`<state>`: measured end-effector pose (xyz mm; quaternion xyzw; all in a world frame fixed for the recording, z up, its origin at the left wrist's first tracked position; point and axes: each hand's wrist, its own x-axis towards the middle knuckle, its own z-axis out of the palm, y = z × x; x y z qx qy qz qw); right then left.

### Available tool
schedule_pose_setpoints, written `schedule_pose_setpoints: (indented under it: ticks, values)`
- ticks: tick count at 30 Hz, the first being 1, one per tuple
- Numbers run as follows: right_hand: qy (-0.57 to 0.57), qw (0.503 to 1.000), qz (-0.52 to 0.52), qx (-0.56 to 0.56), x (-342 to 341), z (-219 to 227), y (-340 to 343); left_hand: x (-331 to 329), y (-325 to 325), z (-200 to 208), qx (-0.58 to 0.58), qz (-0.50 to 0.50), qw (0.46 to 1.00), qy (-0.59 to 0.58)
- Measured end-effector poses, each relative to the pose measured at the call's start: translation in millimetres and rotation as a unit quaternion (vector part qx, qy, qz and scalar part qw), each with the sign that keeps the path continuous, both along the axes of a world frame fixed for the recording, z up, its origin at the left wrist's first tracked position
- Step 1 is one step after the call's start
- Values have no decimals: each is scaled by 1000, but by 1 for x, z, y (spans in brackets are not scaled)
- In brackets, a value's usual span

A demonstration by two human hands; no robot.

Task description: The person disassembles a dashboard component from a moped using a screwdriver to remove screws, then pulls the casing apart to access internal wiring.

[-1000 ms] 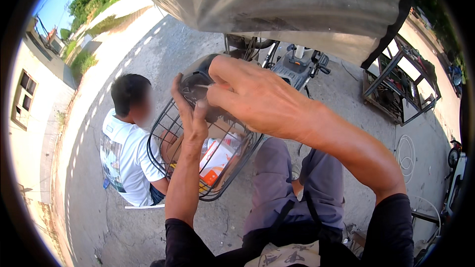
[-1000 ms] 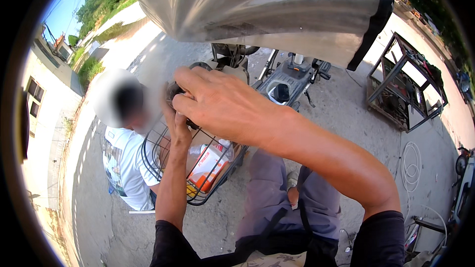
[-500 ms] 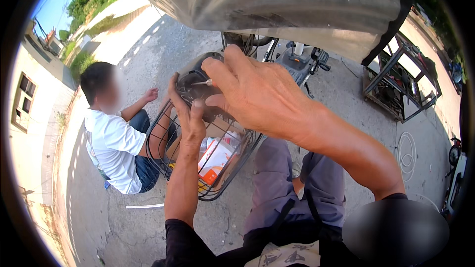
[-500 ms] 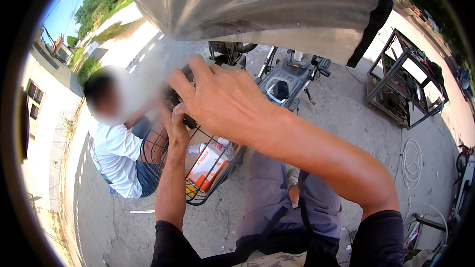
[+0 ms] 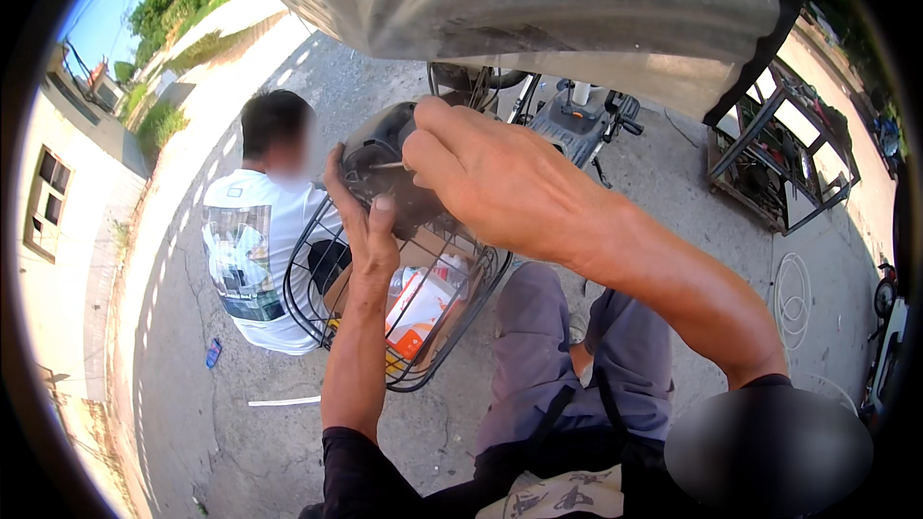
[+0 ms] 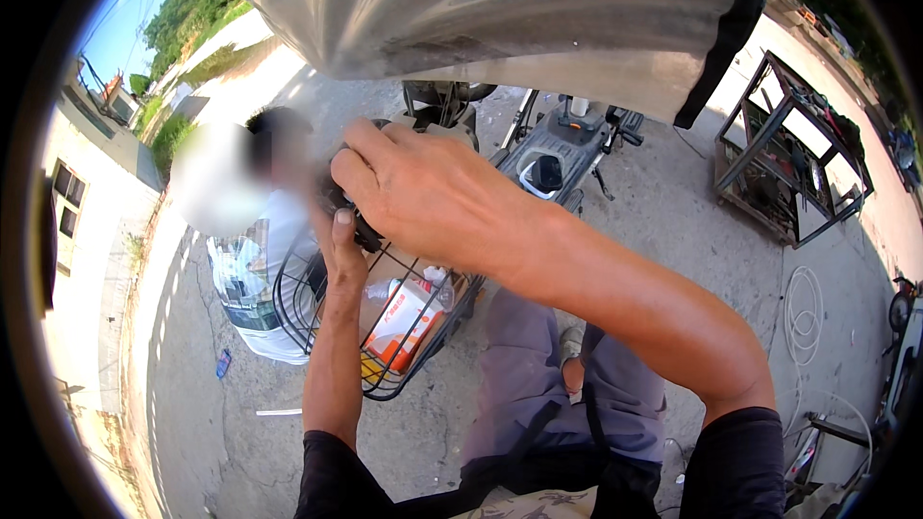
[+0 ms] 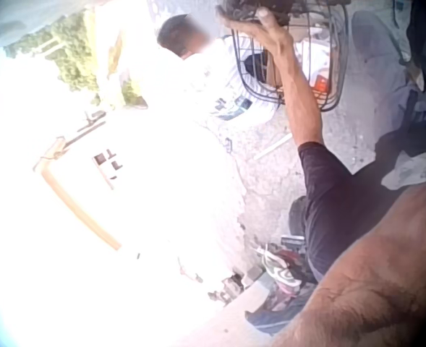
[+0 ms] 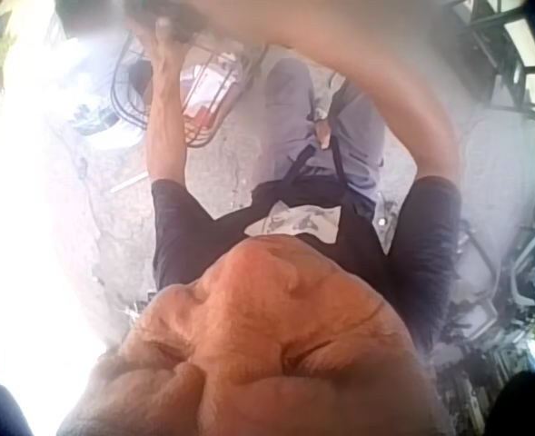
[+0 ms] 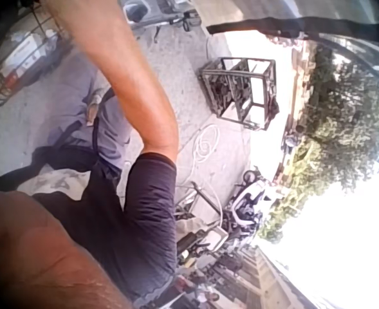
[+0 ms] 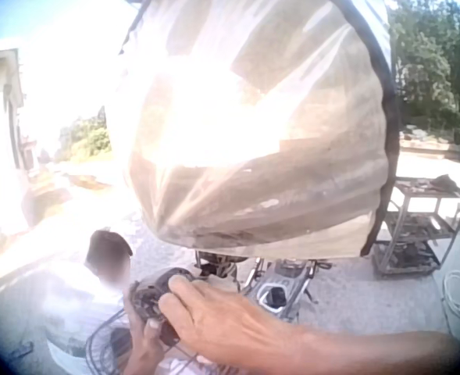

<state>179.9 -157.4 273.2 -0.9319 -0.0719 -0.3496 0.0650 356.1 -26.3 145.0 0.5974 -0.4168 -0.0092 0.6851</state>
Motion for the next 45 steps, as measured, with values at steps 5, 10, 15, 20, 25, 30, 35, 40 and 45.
schedule_pose_setpoints:
  ticks: [5, 10, 15, 20, 25, 30, 35, 40, 45]
  values:
    - [-109, 991, 69, -39, 6, -3, -5, 3, -6, -4, -18, 9, 999, -26]
    - [-33, 999, 11, 34, 3, -9, 6, 7, -3, -8, -18, 14, 999, -39]
    - [-137, 986, 71, -58, 7, -20, -3, 8, -1, -9, -8, 14, 999, -34]
    - [-155, 985, 45, -63, 4, -34, -1, 8, -1, -6, -7, 27, 998, -50]
    - [-153, 987, 46, -11, -3, -36, 1, 5, 0, -4, -5, 22, 999, -33]
    - [-147, 988, 43, 11, -6, -40, -3, 2, -2, -1, -8, 15, 1000, -12]
    - [-214, 920, 17, 327, -20, -58, 4, 2, -2, 2, -17, 26, 999, -24]
    - [-143, 385, 178, 894, -46, -80, 10, 6, -2, 1, 4, 17, 1000, -7]
    - [-59, 347, 293, 889, -44, -63, 22, 5, -2, 1, 4, 17, 1000, 6]
